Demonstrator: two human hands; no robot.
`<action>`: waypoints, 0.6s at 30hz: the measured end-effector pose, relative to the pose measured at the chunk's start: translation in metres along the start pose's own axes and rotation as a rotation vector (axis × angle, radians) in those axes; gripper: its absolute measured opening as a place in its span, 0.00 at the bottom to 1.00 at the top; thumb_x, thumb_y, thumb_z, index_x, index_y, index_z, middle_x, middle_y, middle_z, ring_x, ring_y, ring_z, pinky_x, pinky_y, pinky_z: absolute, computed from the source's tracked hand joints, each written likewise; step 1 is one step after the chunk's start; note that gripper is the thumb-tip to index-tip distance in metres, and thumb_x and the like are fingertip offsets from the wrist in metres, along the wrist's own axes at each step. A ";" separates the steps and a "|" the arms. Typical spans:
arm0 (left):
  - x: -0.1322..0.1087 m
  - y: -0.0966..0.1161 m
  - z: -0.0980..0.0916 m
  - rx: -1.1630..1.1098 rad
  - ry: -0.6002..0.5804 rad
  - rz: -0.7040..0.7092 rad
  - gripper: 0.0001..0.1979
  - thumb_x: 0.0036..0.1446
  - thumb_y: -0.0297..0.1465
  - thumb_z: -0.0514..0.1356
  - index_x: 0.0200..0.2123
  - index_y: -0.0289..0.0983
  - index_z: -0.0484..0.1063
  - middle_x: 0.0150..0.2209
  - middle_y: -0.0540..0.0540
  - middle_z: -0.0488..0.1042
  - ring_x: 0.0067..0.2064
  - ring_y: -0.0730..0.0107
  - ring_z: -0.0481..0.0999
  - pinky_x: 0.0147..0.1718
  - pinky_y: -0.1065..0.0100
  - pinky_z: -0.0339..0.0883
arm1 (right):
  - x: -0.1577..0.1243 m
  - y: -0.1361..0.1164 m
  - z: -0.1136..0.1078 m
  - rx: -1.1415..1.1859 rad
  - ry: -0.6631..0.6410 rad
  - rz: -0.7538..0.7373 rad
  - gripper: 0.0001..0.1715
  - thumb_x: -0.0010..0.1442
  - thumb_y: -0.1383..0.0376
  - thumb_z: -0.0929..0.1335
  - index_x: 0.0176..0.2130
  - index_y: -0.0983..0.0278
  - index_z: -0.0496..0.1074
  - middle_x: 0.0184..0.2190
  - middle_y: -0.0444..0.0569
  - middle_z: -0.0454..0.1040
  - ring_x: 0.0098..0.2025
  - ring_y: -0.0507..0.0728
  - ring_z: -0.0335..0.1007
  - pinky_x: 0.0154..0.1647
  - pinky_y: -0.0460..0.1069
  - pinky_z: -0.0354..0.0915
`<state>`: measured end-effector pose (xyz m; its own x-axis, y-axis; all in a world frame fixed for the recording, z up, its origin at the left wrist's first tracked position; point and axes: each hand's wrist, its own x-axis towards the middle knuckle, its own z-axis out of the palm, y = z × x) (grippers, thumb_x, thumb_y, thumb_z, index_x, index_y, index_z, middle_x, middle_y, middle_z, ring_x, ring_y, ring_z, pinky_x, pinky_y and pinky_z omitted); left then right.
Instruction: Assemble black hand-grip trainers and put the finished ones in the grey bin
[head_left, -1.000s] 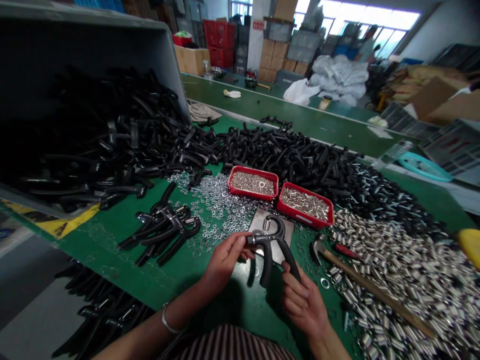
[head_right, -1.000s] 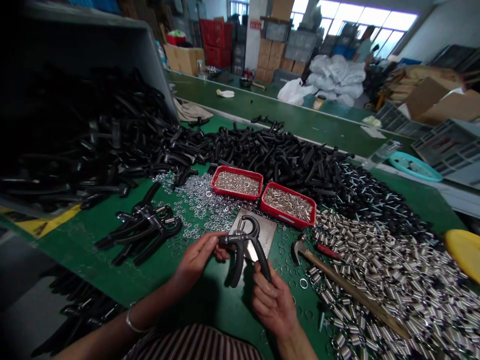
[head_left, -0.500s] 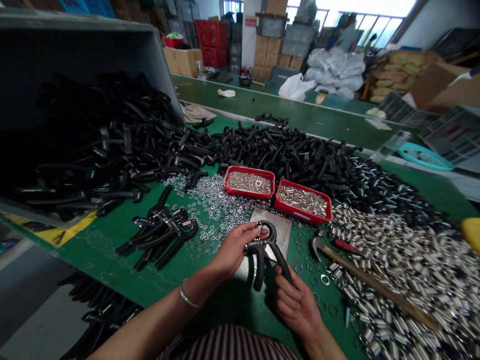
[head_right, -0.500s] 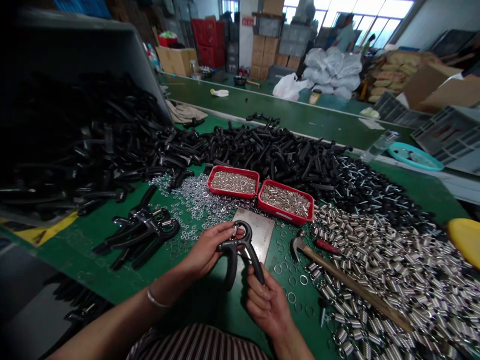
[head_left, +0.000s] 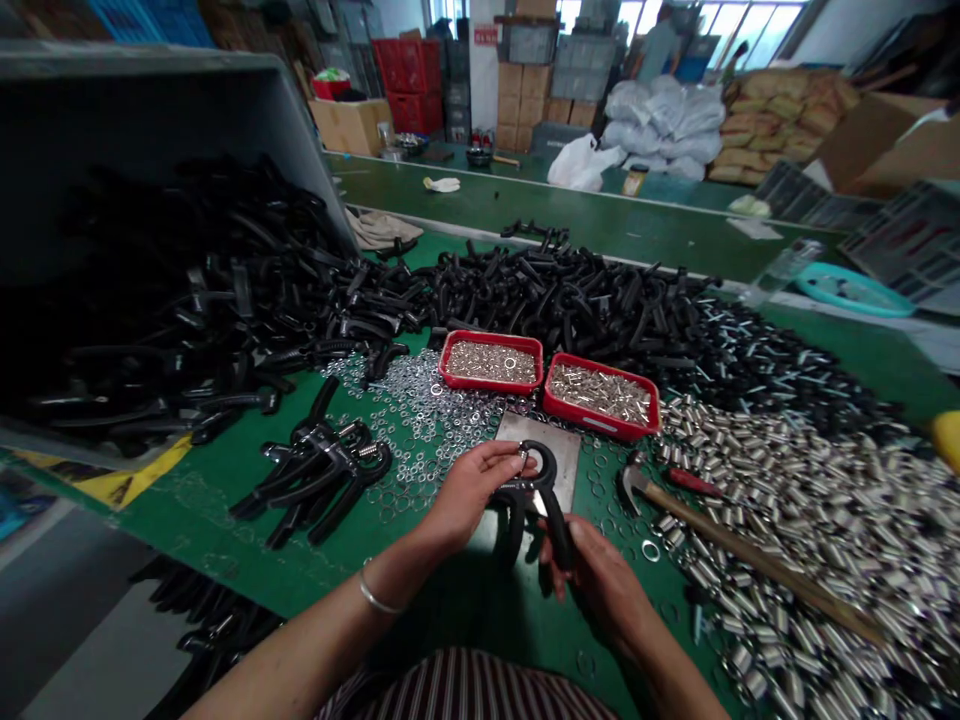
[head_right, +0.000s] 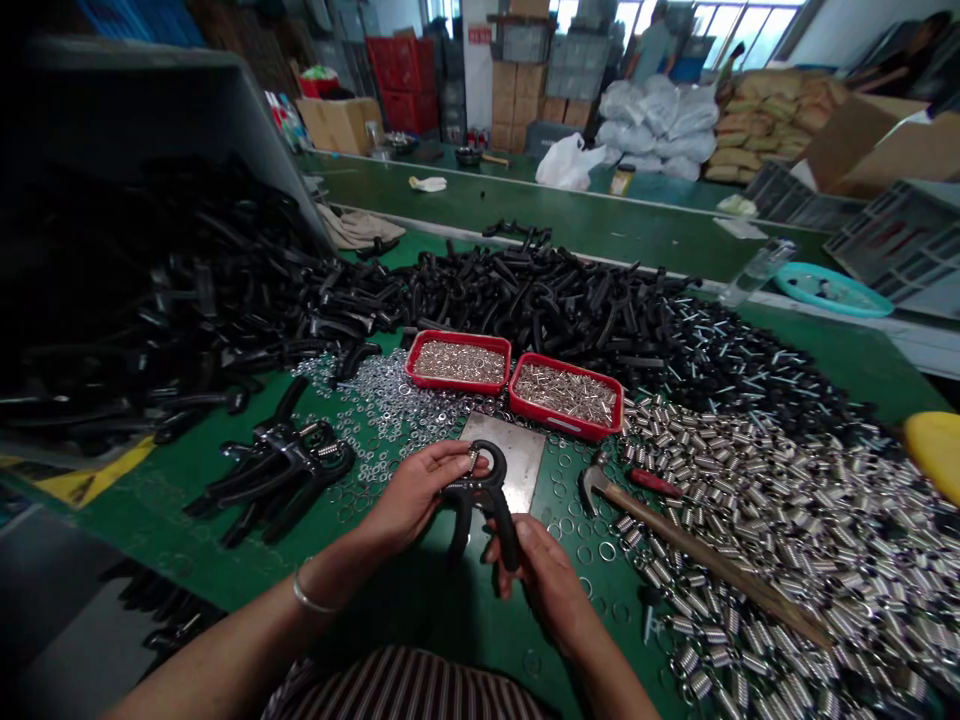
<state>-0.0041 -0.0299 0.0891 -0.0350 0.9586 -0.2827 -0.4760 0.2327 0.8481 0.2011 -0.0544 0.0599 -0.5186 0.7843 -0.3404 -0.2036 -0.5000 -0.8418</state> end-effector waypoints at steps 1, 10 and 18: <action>0.000 -0.001 0.000 0.026 -0.018 0.004 0.19 0.54 0.36 0.69 0.46 0.33 0.73 0.43 0.38 0.81 0.47 0.58 0.81 0.52 0.56 0.71 | 0.000 -0.004 -0.002 -0.059 0.013 -0.013 0.24 0.66 0.48 0.65 0.48 0.64 0.73 0.36 0.50 0.77 0.31 0.54 0.71 0.33 0.49 0.68; 0.000 -0.002 0.007 0.264 -0.114 -0.031 0.21 0.55 0.38 0.68 0.48 0.33 0.73 0.45 0.38 0.81 0.46 0.58 0.81 0.53 0.56 0.71 | 0.003 -0.017 -0.009 -0.666 0.053 -0.208 0.19 0.69 0.54 0.63 0.53 0.60 0.70 0.46 0.52 0.77 0.46 0.58 0.74 0.49 0.55 0.69; 0.012 0.004 -0.002 0.257 -0.102 -0.152 0.22 0.53 0.41 0.68 0.47 0.34 0.72 0.43 0.39 0.80 0.47 0.51 0.80 0.35 0.55 0.80 | -0.023 -0.061 -0.112 -1.408 0.504 -0.459 0.15 0.69 0.63 0.60 0.48 0.65 0.71 0.46 0.58 0.74 0.49 0.62 0.69 0.53 0.59 0.65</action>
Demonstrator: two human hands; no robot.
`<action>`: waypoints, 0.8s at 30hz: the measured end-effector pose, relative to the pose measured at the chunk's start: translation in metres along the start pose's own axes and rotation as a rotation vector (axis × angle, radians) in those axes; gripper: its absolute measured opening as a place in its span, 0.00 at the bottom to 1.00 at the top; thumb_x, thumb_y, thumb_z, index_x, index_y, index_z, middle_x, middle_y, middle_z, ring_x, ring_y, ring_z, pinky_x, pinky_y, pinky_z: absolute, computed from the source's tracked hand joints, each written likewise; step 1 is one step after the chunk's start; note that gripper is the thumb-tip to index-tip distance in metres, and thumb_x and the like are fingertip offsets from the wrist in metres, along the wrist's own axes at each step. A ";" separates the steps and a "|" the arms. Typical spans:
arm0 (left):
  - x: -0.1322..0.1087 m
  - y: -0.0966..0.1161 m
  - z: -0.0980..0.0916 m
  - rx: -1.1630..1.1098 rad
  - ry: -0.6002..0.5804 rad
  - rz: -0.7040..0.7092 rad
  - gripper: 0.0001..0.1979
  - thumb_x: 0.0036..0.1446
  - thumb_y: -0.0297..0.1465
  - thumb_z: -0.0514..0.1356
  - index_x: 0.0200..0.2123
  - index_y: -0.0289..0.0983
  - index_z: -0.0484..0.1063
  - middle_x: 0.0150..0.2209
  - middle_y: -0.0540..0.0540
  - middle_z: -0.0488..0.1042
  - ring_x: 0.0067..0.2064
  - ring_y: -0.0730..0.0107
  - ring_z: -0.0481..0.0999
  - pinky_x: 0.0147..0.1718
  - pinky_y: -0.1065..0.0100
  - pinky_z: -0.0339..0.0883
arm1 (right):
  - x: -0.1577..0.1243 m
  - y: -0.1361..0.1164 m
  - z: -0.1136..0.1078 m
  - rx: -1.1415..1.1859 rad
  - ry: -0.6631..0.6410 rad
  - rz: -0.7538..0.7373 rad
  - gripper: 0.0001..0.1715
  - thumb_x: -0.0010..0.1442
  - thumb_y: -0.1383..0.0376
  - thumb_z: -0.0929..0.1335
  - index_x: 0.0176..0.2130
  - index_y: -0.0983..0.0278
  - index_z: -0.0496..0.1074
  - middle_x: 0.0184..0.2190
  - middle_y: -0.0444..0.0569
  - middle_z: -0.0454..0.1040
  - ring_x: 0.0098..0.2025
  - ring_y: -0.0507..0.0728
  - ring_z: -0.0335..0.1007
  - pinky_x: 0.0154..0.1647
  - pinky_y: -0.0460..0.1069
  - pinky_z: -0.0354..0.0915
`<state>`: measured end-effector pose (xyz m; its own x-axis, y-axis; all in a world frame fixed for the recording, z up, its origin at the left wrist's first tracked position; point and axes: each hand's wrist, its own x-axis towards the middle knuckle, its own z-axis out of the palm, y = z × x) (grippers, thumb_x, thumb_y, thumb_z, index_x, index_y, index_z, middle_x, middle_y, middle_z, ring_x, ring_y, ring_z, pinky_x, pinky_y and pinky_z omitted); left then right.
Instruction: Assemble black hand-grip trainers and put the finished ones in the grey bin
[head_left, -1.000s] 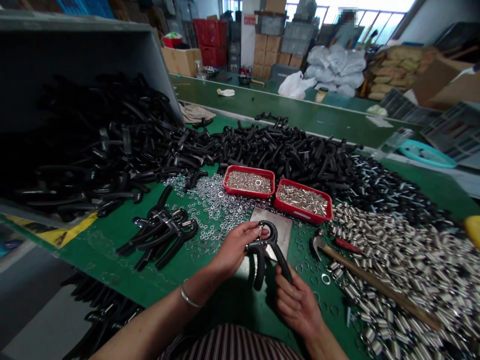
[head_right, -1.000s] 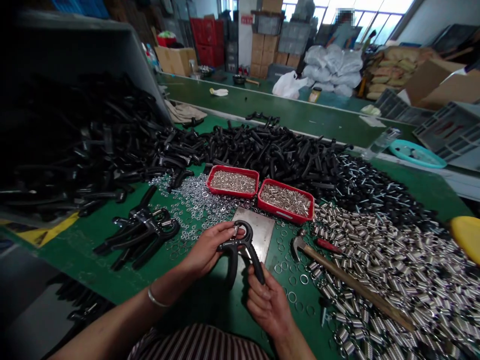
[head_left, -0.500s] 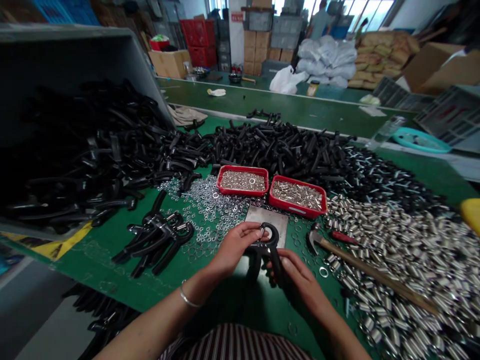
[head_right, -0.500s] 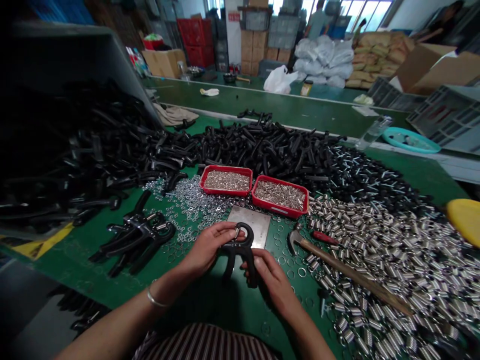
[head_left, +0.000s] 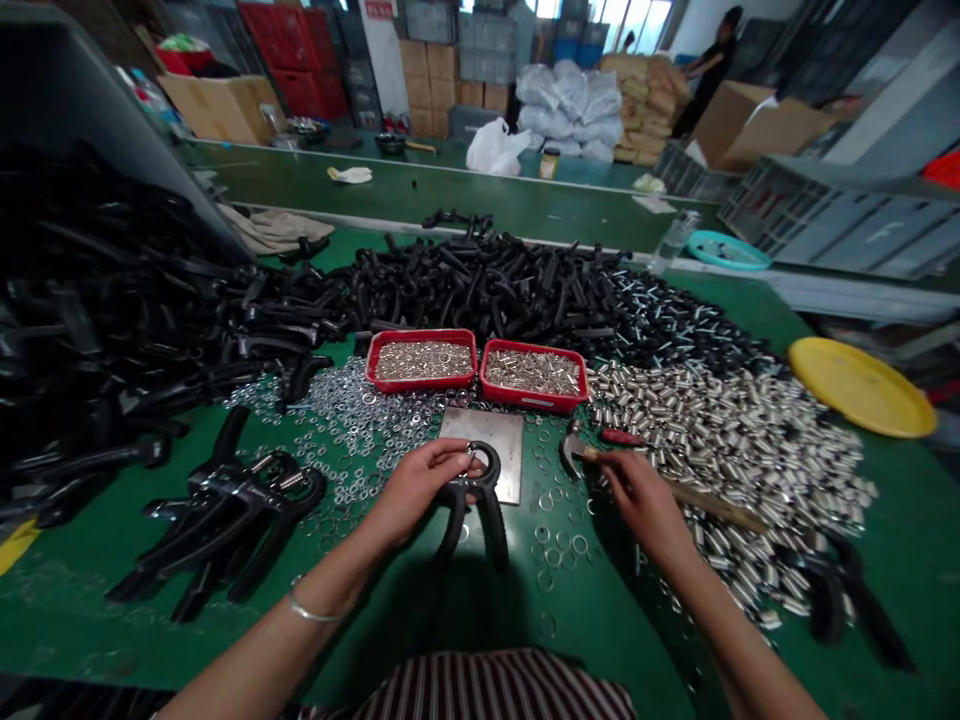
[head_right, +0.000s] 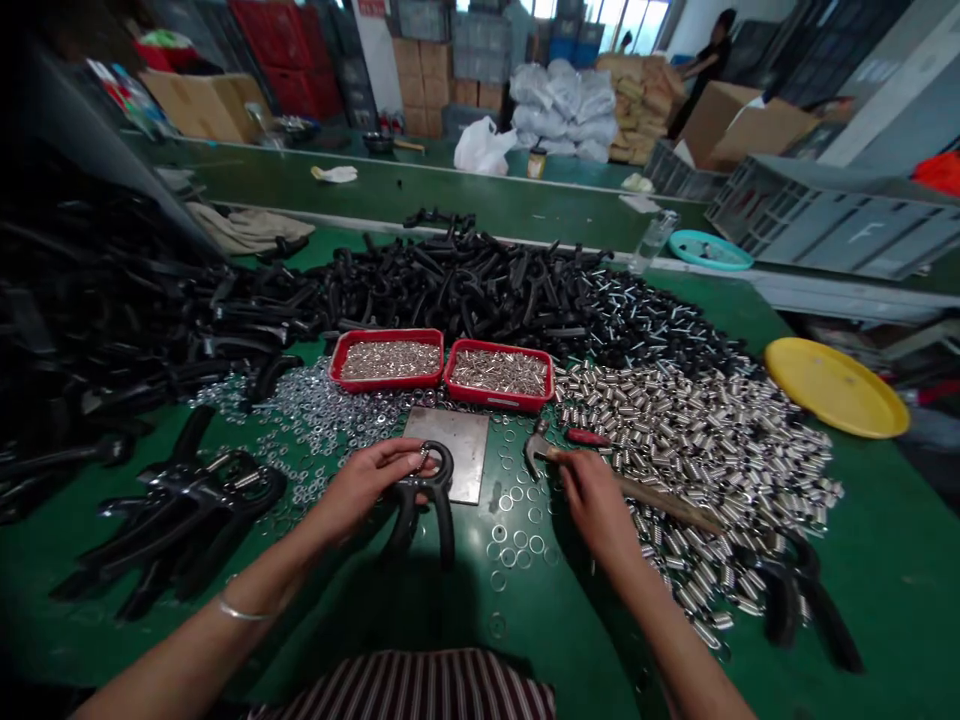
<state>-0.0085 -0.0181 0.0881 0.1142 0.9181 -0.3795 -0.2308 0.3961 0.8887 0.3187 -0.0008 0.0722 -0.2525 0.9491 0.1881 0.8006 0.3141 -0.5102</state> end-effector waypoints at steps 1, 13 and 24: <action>0.001 -0.001 0.002 0.002 -0.010 -0.005 0.22 0.54 0.41 0.68 0.48 0.34 0.71 0.44 0.39 0.80 0.48 0.50 0.80 0.34 0.55 0.80 | 0.003 0.013 -0.009 -0.115 0.022 0.005 0.15 0.69 0.64 0.60 0.48 0.66 0.71 0.45 0.58 0.73 0.47 0.63 0.69 0.51 0.58 0.65; 0.004 -0.011 0.029 0.027 -0.034 -0.035 0.21 0.54 0.38 0.68 0.48 0.33 0.71 0.45 0.36 0.79 0.48 0.51 0.79 0.33 0.58 0.80 | 0.062 0.040 -0.043 -0.575 -0.120 0.028 0.08 0.66 0.63 0.65 0.40 0.66 0.69 0.32 0.55 0.73 0.32 0.60 0.69 0.29 0.50 0.58; 0.000 -0.007 0.046 0.039 -0.053 -0.036 0.25 0.56 0.39 0.66 0.53 0.32 0.71 0.48 0.35 0.79 0.49 0.50 0.79 0.31 0.63 0.79 | 0.020 -0.090 -0.005 0.899 0.092 0.051 0.07 0.67 0.61 0.68 0.45 0.60 0.68 0.41 0.48 0.77 0.37 0.56 0.79 0.42 0.54 0.75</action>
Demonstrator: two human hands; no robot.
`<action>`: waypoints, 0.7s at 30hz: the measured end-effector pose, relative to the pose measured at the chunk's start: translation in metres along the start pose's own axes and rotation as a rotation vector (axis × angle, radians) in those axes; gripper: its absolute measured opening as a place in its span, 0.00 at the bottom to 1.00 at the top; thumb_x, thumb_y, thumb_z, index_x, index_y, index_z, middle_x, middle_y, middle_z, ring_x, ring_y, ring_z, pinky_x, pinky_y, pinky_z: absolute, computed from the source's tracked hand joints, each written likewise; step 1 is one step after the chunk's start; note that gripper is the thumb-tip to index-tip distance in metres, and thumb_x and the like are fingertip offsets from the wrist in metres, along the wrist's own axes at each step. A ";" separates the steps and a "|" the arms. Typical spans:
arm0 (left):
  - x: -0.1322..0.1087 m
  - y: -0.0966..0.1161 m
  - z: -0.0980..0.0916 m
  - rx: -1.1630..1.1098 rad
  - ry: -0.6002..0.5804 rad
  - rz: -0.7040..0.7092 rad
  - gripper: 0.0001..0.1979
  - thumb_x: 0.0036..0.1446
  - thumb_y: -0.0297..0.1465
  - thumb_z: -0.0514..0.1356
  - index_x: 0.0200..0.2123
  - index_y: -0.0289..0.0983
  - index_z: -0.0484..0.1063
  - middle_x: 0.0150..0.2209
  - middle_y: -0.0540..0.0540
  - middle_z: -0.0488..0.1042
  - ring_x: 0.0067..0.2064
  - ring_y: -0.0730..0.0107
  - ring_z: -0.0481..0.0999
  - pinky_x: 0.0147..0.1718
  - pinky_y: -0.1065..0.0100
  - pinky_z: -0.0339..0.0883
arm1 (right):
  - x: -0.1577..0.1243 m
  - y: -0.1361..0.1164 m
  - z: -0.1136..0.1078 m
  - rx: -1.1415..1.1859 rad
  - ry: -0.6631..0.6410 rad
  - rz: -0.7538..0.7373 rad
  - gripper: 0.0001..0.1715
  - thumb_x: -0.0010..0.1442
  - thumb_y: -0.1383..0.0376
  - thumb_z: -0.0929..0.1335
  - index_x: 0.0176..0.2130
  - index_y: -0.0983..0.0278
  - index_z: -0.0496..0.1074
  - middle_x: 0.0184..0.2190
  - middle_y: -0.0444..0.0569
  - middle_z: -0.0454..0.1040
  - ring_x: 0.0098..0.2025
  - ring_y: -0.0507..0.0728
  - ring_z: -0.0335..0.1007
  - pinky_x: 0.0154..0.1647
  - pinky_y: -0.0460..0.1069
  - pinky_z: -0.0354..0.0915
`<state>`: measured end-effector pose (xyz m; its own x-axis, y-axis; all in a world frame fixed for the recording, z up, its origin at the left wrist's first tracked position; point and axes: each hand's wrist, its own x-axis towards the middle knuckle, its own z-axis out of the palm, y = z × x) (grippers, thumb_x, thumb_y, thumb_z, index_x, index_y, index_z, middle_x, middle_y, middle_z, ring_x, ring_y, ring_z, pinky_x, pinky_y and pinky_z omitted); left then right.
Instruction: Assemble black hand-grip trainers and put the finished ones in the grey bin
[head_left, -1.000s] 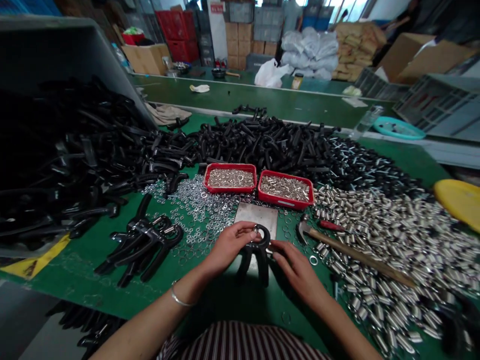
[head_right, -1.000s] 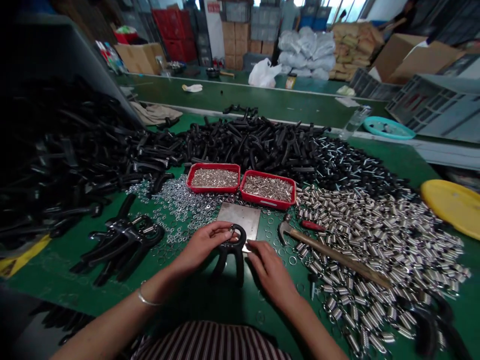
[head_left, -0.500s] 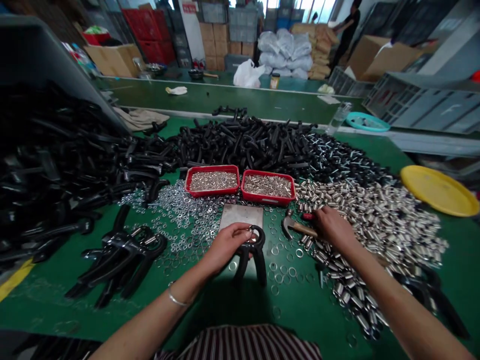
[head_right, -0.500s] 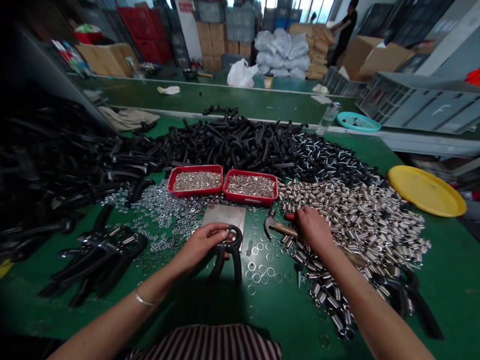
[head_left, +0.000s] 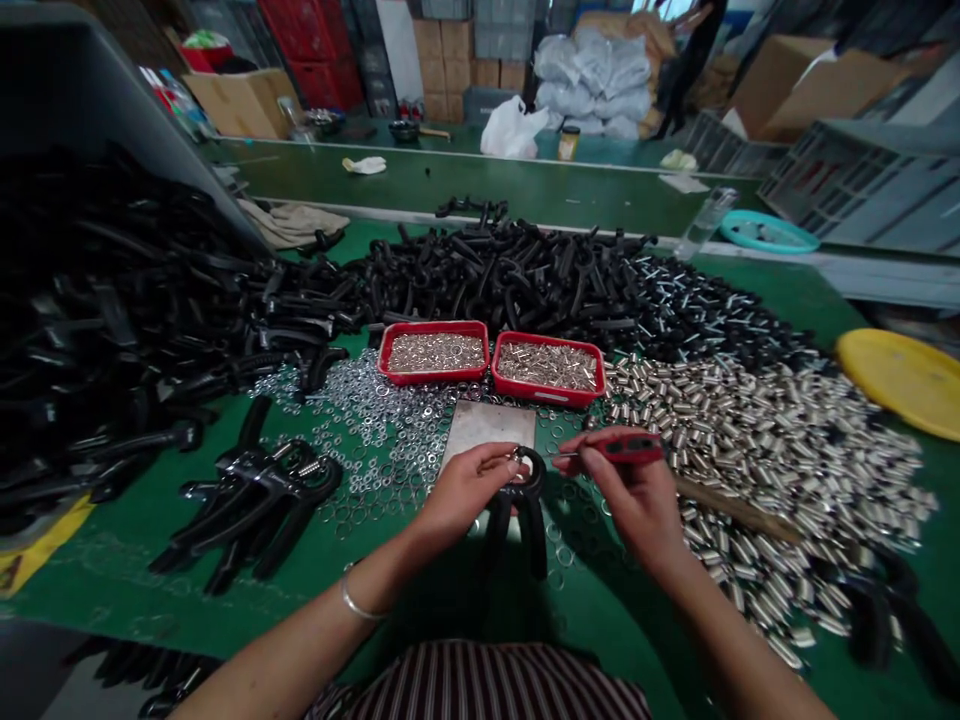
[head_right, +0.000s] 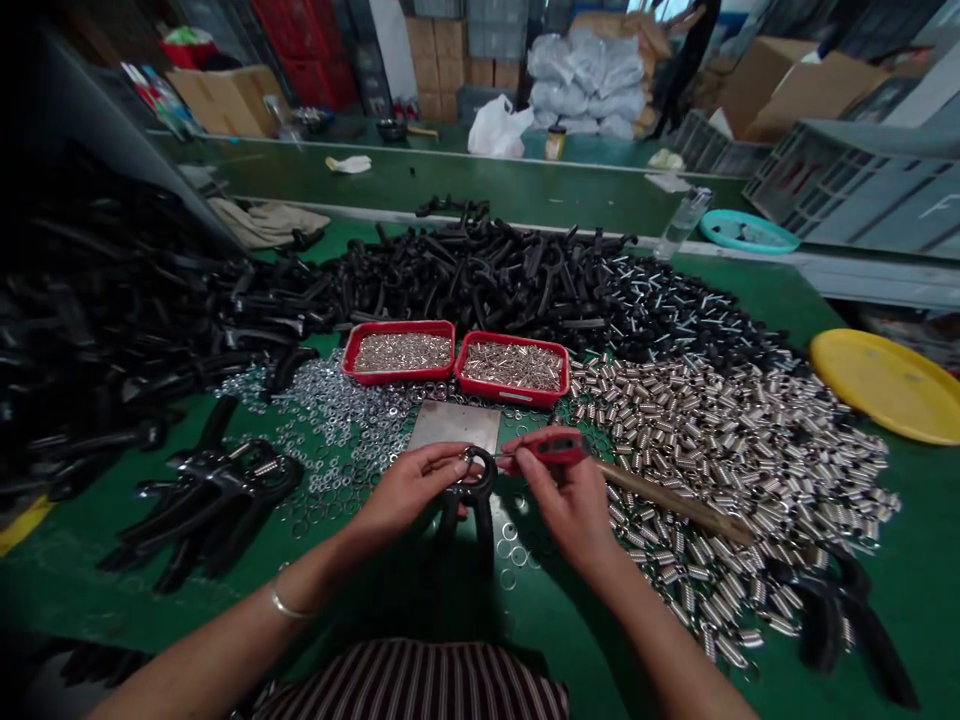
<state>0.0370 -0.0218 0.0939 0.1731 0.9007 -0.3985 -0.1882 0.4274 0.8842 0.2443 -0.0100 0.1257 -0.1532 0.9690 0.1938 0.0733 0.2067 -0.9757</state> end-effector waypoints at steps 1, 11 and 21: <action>-0.001 0.000 0.000 0.010 0.006 0.006 0.26 0.56 0.39 0.66 0.54 0.32 0.70 0.48 0.35 0.79 0.49 0.51 0.79 0.31 0.63 0.78 | -0.001 0.004 0.004 0.006 0.002 -0.002 0.07 0.67 0.62 0.68 0.45 0.59 0.68 0.41 0.48 0.77 0.38 0.56 0.79 0.43 0.54 0.76; -0.005 -0.004 -0.001 0.058 0.013 0.076 0.23 0.57 0.36 0.65 0.54 0.32 0.72 0.45 0.37 0.80 0.47 0.57 0.80 0.46 0.58 0.75 | -0.008 0.015 0.012 -0.026 -0.014 -0.015 0.07 0.67 0.62 0.68 0.46 0.58 0.68 0.43 0.48 0.77 0.40 0.57 0.79 0.45 0.57 0.75; -0.005 -0.007 -0.002 0.125 -0.005 0.112 0.24 0.58 0.36 0.64 0.54 0.31 0.71 0.43 0.37 0.80 0.46 0.58 0.80 0.48 0.59 0.73 | -0.009 0.019 0.011 -0.292 -0.022 -0.118 0.08 0.67 0.59 0.66 0.45 0.59 0.71 0.43 0.51 0.78 0.45 0.60 0.77 0.48 0.58 0.74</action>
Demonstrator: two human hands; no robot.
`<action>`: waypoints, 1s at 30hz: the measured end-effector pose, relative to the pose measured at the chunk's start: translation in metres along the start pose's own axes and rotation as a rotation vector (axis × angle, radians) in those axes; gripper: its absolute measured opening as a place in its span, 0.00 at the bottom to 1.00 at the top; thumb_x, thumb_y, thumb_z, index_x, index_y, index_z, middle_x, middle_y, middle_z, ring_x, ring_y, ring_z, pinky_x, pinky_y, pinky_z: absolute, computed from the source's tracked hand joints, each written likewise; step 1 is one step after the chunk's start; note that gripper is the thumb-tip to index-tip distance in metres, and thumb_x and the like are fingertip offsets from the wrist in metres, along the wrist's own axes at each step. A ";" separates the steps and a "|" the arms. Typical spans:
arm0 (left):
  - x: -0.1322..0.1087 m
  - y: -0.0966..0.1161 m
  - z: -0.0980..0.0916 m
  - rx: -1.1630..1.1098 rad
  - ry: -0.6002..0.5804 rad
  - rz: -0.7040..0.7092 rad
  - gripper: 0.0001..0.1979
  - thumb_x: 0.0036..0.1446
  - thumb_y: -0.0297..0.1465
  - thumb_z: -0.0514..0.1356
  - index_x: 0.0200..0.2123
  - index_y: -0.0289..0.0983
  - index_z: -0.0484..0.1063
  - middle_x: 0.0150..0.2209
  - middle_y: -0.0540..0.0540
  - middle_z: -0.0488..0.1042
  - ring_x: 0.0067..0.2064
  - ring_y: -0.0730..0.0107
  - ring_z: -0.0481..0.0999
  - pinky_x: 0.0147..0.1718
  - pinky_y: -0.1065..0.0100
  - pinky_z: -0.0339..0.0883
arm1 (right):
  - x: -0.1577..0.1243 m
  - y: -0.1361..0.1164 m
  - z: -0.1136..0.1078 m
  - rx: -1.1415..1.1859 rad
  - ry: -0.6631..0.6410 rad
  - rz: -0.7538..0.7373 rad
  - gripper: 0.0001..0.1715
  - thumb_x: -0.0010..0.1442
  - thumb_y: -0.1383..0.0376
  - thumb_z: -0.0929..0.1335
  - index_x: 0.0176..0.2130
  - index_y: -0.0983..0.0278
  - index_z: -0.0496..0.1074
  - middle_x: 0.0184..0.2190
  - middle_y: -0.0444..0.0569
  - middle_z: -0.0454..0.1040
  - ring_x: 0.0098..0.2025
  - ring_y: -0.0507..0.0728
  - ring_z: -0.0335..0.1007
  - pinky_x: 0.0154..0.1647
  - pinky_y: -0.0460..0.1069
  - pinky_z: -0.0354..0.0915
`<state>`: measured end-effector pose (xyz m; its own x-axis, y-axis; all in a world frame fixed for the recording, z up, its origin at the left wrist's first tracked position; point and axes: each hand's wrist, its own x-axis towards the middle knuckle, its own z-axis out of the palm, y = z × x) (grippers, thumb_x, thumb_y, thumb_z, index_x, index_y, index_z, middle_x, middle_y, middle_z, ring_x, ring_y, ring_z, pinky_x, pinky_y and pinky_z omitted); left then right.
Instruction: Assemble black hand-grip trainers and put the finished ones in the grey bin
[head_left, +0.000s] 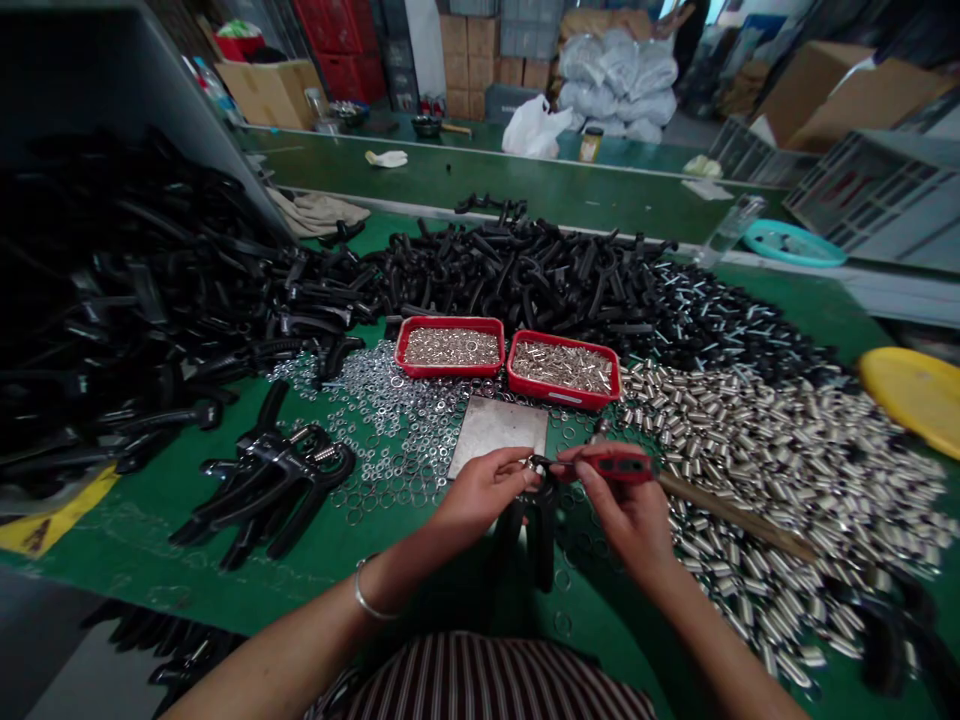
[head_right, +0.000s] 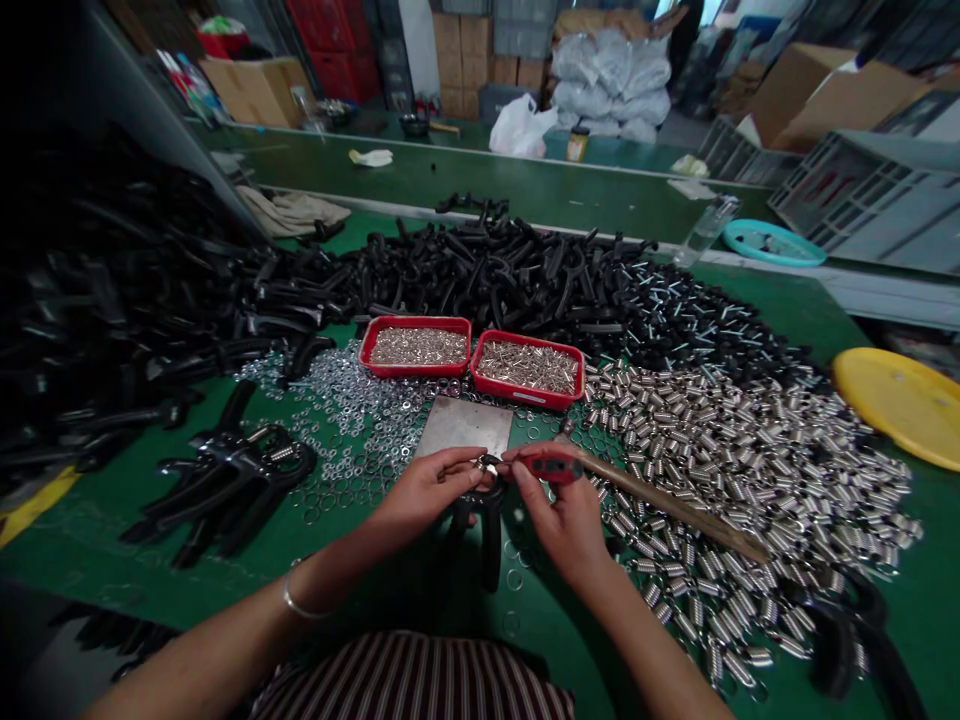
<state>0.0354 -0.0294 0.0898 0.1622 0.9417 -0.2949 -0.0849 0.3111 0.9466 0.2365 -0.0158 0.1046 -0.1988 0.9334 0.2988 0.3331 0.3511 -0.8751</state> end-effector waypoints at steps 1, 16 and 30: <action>0.001 -0.002 0.000 0.001 0.002 0.005 0.25 0.58 0.36 0.64 0.55 0.31 0.70 0.41 0.38 0.80 0.46 0.58 0.80 0.47 0.59 0.73 | 0.000 -0.001 0.000 -0.067 -0.014 -0.038 0.09 0.67 0.60 0.66 0.45 0.60 0.72 0.43 0.51 0.78 0.45 0.59 0.77 0.48 0.57 0.73; 0.011 0.003 -0.011 -0.294 -0.301 -0.132 0.23 0.62 0.44 0.59 0.52 0.33 0.74 0.43 0.38 0.79 0.43 0.64 0.80 0.42 0.66 0.72 | 0.007 0.000 0.002 -0.212 -0.023 -0.157 0.04 0.67 0.63 0.66 0.42 0.59 0.70 0.38 0.50 0.76 0.40 0.58 0.76 0.43 0.53 0.72; -0.019 0.011 -0.034 0.154 -0.124 0.087 0.13 0.64 0.39 0.57 0.41 0.38 0.77 0.54 0.40 0.74 0.52 0.60 0.75 0.55 0.58 0.67 | -0.016 -0.002 0.011 0.081 0.221 0.021 0.06 0.66 0.64 0.67 0.44 0.58 0.70 0.39 0.48 0.78 0.39 0.58 0.78 0.47 0.56 0.71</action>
<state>-0.0016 -0.0393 0.1014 0.2810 0.9382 -0.2019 0.0462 0.1969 0.9793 0.2294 -0.0317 0.0972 0.0168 0.9374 0.3480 0.2579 0.3322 -0.9073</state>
